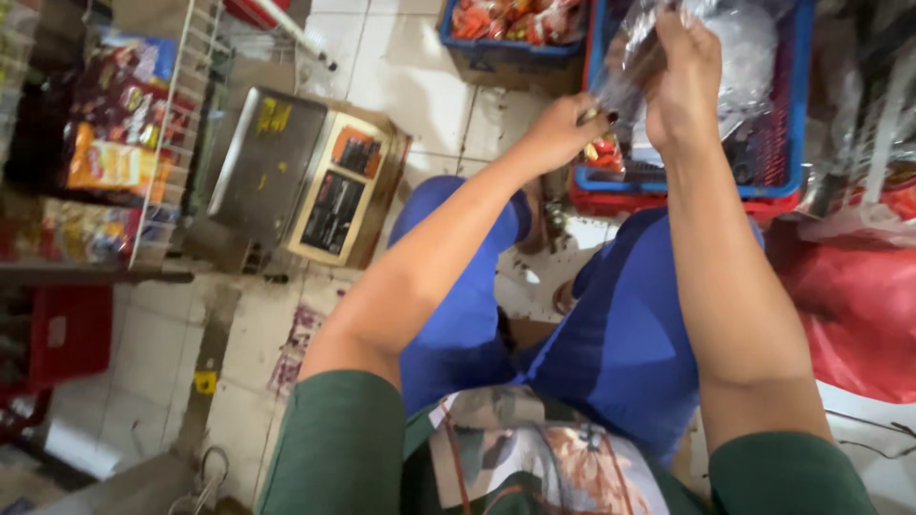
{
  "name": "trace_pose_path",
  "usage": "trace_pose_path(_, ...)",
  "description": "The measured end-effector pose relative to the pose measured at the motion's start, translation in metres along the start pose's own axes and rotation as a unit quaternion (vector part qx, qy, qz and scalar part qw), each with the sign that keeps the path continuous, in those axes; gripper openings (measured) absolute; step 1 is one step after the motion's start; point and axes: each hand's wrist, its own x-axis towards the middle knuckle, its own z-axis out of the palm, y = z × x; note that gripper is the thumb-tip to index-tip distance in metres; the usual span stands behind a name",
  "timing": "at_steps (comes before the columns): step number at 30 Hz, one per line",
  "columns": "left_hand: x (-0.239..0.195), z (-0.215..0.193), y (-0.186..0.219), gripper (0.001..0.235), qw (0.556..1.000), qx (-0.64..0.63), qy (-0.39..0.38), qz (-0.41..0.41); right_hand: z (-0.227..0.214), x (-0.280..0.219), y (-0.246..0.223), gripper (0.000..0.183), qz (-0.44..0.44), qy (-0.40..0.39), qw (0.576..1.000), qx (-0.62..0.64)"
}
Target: The person is weighing small quantities of chilies on a digital scale and putting them into individual plastic bags.
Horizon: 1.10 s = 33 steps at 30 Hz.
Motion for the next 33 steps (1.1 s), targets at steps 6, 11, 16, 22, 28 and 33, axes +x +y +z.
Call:
trace_pose_path(6, 0.008, -0.031, 0.000, 0.032, 0.996, 0.082, -0.009, -0.044, 0.018, 0.013, 0.016, 0.017, 0.013, 0.019, 1.000, 0.000)
trace_pose_path(11, 0.014, -0.050, -0.074, 0.037, 0.992, -0.021, 0.039, -0.116, 0.014, 0.016, 0.024, 0.032, 0.036, -0.003, 0.964, -0.262)
trace_pose_path(16, 0.003, -0.126, -0.128, 0.021, 0.890, -0.300, 0.167, -0.300, 0.025, 0.011, 0.081, 0.048, 0.201, -0.051, 0.919, -0.334)
trace_pose_path(22, 0.005, -0.200, -0.110, 0.030, 0.867, -0.337, 0.356, -0.091, -0.013, 0.057, 0.218, 0.065, 0.430, 0.006, 0.898, -0.095)
trace_pose_path(28, -0.018, -0.219, -0.106, 0.023, 0.889, -0.186, 0.412, -0.074, -0.080, 0.163, 0.353, 0.081, 0.402, 0.211, 0.880, 0.141)
trace_pose_path(33, -0.042, -0.230, -0.095, 0.025, 0.897, -0.219, 0.376, -0.080, -0.091, 0.203, 0.382, 0.066, 0.318, 0.195, 0.904, 0.211)
